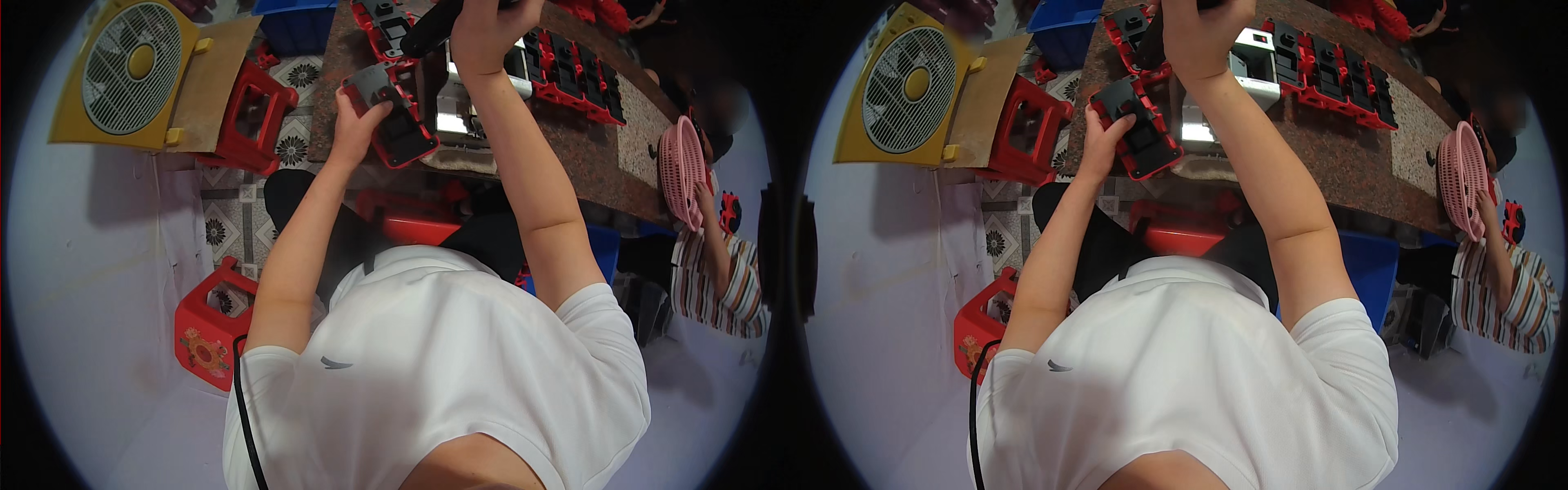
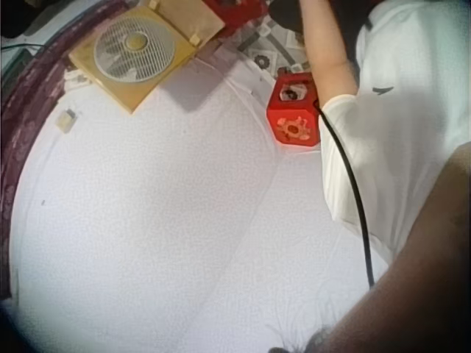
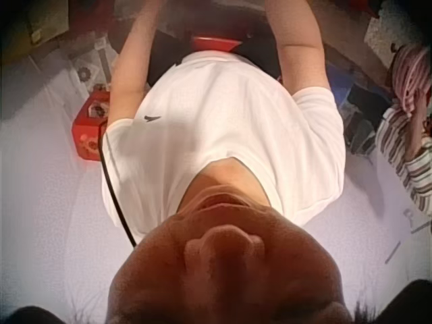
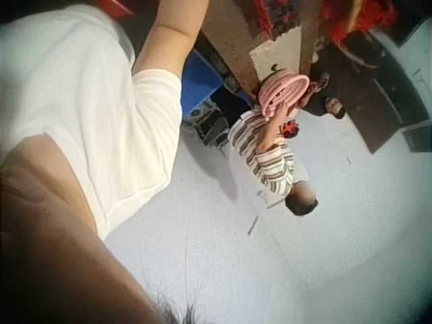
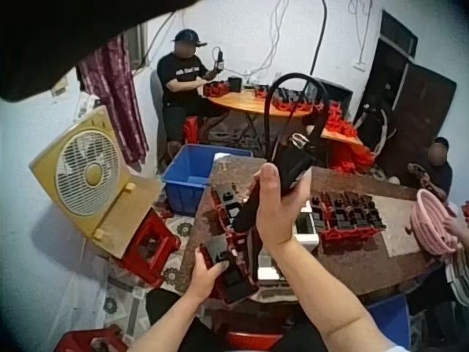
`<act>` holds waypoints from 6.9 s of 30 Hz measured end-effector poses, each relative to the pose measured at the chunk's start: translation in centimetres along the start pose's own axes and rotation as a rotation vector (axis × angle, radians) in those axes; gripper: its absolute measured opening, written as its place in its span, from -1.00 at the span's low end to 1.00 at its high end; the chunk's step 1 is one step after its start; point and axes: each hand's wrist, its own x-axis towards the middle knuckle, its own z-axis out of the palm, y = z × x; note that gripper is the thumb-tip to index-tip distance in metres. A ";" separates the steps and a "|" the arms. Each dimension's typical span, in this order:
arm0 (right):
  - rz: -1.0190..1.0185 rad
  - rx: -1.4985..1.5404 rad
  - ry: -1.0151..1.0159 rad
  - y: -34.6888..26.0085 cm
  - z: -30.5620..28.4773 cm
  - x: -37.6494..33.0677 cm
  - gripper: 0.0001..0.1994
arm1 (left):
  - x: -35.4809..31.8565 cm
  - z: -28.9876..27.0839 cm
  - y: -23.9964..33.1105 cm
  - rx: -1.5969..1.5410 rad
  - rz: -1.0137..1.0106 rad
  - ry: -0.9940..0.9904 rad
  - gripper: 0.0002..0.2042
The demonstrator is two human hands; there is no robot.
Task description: Assembling and testing red plastic battery or electronic housings using a hand-held tool.
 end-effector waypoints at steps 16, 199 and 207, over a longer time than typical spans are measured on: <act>0.032 -0.027 -0.114 1.7 3.9 -1.1 -0.75 | 0.0 0.0 0.9 -0.039 -0.063 -0.019 -0.35; 0.224 0.012 0.073 -6.0 -11.0 -6.8 -0.56 | 3.9 -0.1 7.8 -0.352 -0.198 -0.219 -0.55; 0.215 -0.050 0.039 -5.6 -11.2 -7.1 -0.57 | 4.7 1.5 4.8 -0.281 -0.096 -0.072 -0.55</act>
